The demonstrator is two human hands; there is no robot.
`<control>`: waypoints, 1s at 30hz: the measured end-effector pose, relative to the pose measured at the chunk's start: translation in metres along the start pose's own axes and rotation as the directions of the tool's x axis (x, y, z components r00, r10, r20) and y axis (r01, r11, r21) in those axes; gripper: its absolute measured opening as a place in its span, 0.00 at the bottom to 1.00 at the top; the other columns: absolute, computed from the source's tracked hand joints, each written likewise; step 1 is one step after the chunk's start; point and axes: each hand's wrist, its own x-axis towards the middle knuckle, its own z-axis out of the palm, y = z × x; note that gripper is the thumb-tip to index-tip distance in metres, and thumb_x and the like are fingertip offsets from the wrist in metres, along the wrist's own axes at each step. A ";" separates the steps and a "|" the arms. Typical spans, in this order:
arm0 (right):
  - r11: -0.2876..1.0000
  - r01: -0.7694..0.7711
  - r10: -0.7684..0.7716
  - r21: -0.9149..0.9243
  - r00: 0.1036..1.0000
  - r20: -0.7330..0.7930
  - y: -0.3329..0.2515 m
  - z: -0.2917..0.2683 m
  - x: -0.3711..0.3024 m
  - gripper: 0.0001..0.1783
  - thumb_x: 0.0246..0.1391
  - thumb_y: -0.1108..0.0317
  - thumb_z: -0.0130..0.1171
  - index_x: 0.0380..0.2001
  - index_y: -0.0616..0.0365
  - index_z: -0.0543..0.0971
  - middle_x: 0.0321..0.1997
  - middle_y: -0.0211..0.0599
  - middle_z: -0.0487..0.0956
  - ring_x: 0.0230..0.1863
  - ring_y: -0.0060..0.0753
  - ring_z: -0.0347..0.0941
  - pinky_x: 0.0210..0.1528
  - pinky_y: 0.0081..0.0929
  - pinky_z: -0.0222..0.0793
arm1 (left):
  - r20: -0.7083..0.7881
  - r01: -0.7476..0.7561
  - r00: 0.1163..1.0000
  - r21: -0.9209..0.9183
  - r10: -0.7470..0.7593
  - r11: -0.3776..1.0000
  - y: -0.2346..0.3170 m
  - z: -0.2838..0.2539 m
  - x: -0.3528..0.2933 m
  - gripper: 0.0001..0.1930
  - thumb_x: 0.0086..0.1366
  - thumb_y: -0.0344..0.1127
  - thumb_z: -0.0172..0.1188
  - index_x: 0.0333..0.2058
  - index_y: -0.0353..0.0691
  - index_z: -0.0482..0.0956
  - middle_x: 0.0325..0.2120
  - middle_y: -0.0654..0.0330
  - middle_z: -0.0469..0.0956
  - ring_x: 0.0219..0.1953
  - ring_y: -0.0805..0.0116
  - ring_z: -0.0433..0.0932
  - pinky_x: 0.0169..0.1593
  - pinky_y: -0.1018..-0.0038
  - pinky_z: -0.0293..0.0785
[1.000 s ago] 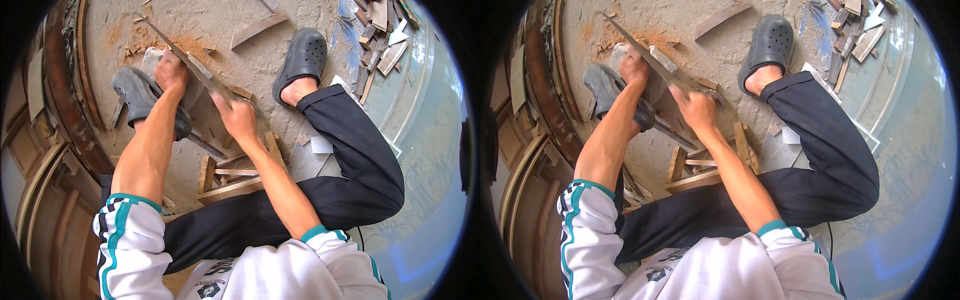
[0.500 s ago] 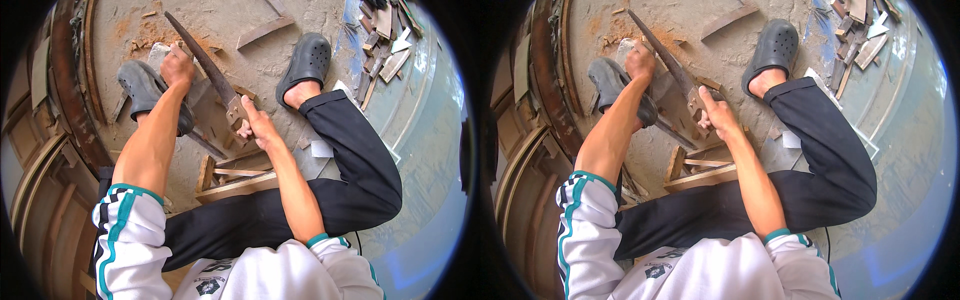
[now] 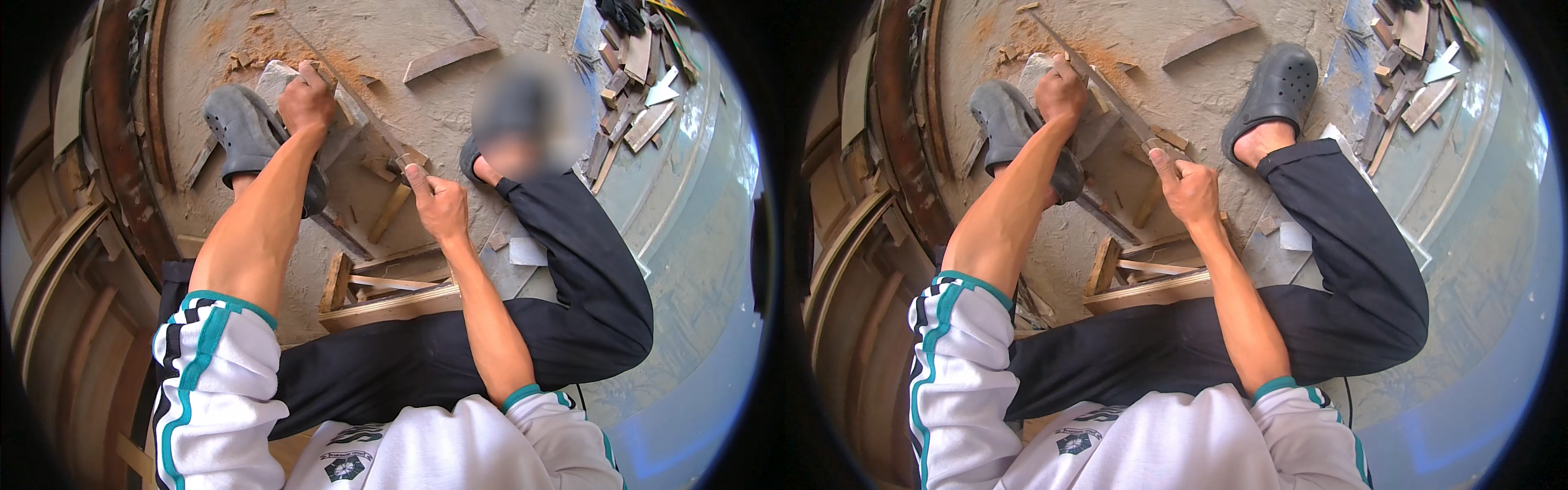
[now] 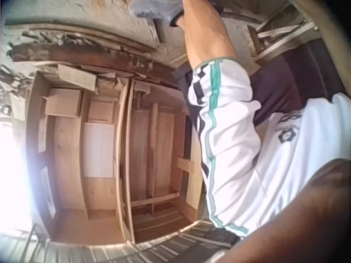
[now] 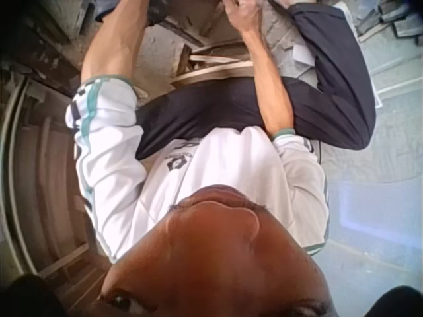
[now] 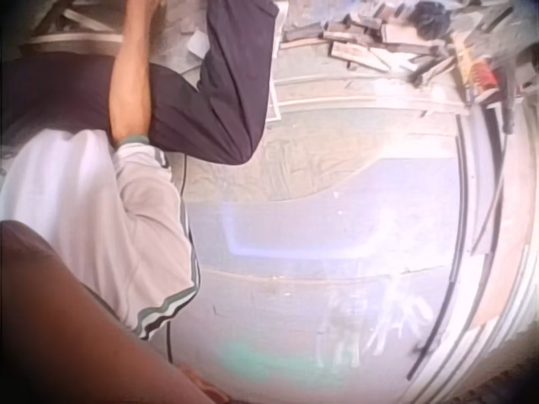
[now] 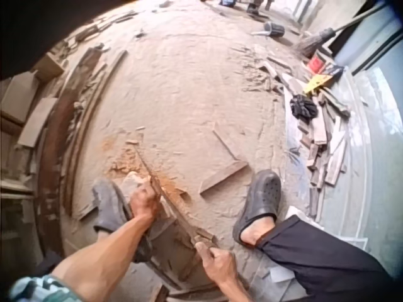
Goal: The person sits on the floor and uses a hand saw to cut a small piece of wood held between their feet. They repeatedly saw the wood, pause to inspect the cut, and continue sawing until the piece is separated.
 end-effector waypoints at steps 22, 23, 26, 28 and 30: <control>0.984 -0.177 0.177 -0.008 0.984 0.028 0.005 0.035 -0.007 0.43 0.56 0.31 0.54 0.07 0.62 0.70 0.08 0.38 0.67 0.14 0.36 0.65 0.23 0.34 0.62 | 0.045 0.004 0.999 -0.032 -0.003 0.999 0.002 -0.003 -0.001 0.35 0.71 0.60 0.36 0.34 0.36 0.85 0.33 0.36 0.80 0.41 0.35 0.78 0.49 0.50 0.71; 0.990 -0.122 0.121 -0.069 0.992 -0.017 -0.002 0.033 -0.009 0.43 0.56 0.32 0.55 0.08 0.62 0.70 0.08 0.42 0.67 0.13 0.41 0.66 0.23 0.37 0.62 | 0.043 0.001 0.999 -0.035 0.000 0.999 0.001 -0.003 -0.001 0.35 0.71 0.60 0.36 0.34 0.36 0.85 0.33 0.36 0.80 0.41 0.35 0.79 0.49 0.50 0.71; 0.968 0.103 -0.143 -0.229 0.976 -0.165 0.000 0.044 -0.014 0.41 0.56 0.35 0.58 0.09 0.64 0.70 0.10 0.53 0.68 0.15 0.55 0.67 0.24 0.45 0.63 | 0.041 -0.018 0.999 -0.039 0.020 0.999 -0.002 -0.003 -0.001 0.35 0.71 0.59 0.36 0.34 0.34 0.84 0.33 0.35 0.80 0.41 0.35 0.79 0.48 0.50 0.72; 0.928 0.239 -0.308 -0.287 0.924 -0.227 0.006 0.050 -0.014 0.39 0.55 0.36 0.59 0.10 0.64 0.70 0.12 0.56 0.71 0.18 0.62 0.70 0.24 0.49 0.63 | 0.044 -0.044 0.998 -0.039 0.045 0.998 -0.005 -0.001 0.000 0.35 0.71 0.59 0.36 0.34 0.34 0.84 0.33 0.36 0.80 0.41 0.35 0.79 0.47 0.50 0.72; 0.894 0.298 -0.399 -0.335 0.871 -0.287 0.009 0.050 -0.013 0.39 0.55 0.36 0.59 0.10 0.63 0.70 0.13 0.55 0.72 0.17 0.60 0.70 0.24 0.49 0.63 | 0.048 -0.071 0.996 -0.033 0.073 0.997 -0.005 -0.001 -0.002 0.35 0.71 0.59 0.35 0.34 0.34 0.84 0.33 0.36 0.80 0.41 0.35 0.79 0.48 0.50 0.72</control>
